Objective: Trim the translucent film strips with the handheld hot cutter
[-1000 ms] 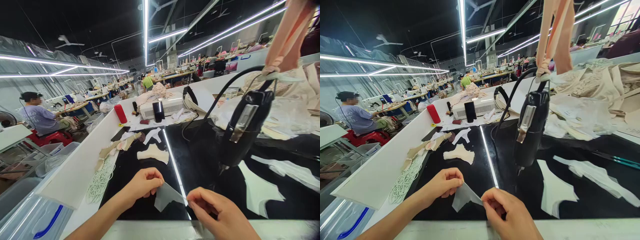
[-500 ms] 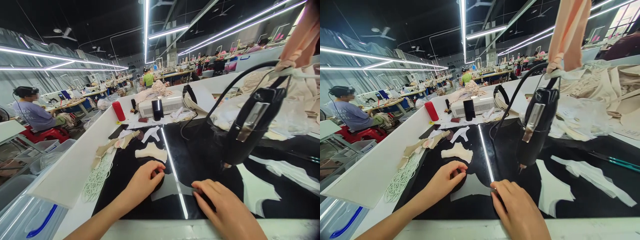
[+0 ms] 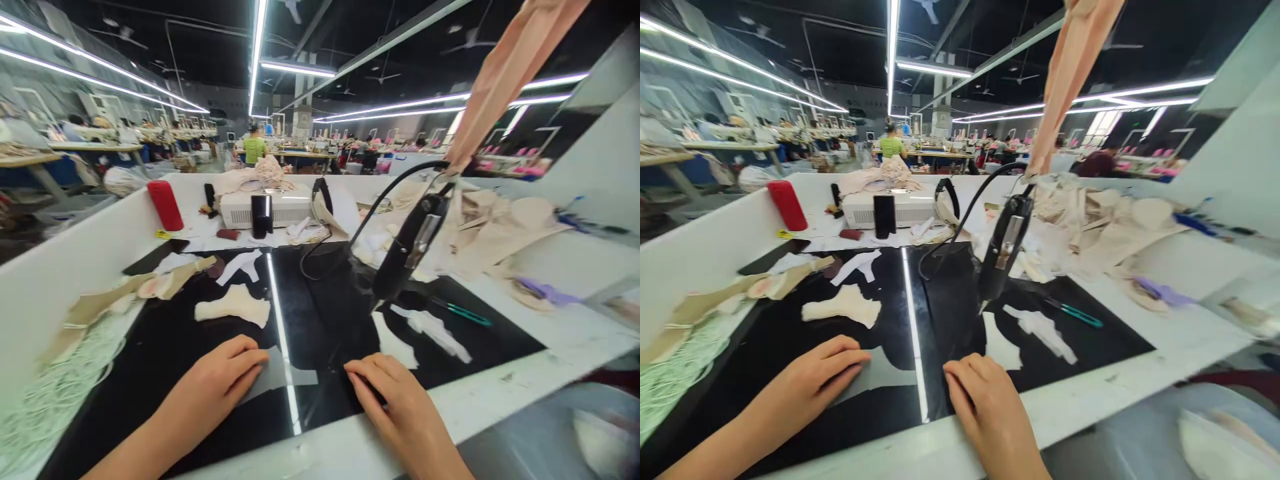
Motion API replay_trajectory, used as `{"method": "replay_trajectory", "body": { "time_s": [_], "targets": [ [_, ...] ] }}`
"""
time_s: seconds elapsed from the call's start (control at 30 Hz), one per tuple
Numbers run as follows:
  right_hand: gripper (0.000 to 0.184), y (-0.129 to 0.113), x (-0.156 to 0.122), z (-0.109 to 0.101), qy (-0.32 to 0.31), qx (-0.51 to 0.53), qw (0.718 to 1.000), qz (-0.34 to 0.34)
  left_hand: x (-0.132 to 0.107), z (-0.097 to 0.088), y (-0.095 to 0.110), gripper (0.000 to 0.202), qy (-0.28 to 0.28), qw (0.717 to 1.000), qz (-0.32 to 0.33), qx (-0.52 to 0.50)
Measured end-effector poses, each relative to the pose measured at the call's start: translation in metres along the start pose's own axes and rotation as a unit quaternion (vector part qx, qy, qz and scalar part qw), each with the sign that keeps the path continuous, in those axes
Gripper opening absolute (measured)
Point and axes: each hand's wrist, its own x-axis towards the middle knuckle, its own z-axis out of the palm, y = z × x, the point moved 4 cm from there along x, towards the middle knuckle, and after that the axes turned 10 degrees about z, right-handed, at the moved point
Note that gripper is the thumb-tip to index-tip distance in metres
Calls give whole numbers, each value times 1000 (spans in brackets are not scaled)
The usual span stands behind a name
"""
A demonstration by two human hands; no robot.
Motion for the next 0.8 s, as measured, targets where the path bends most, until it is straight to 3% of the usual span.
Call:
{"method": "replay_trajectory", "body": {
  "time_s": [0.17, 0.27, 0.47, 0.53, 0.8],
  "targets": [
    [38, 61, 7, -63, 68, -139, 984, 91, -7, 0, -12, 30, 80, 996, 32, 0],
    [41, 89, 16, -80, 91, -193, 971, 105, -11, 2, -15, 32, 106, 994, 41, 8],
    [29, 120, 47, -64, 76, -267, 955, 106, -17, 11, -21, 33, 99, 994, 28, 26],
    [22, 123, 57, -55, 54, -294, 949, 101, -17, 10, -21, 34, 98, 994, 30, 25],
    [23, 124, 73, -41, -42, -393, 910, 122, -12, 5, -15, 30, 97, 994, 44, 13]
  ]
}}
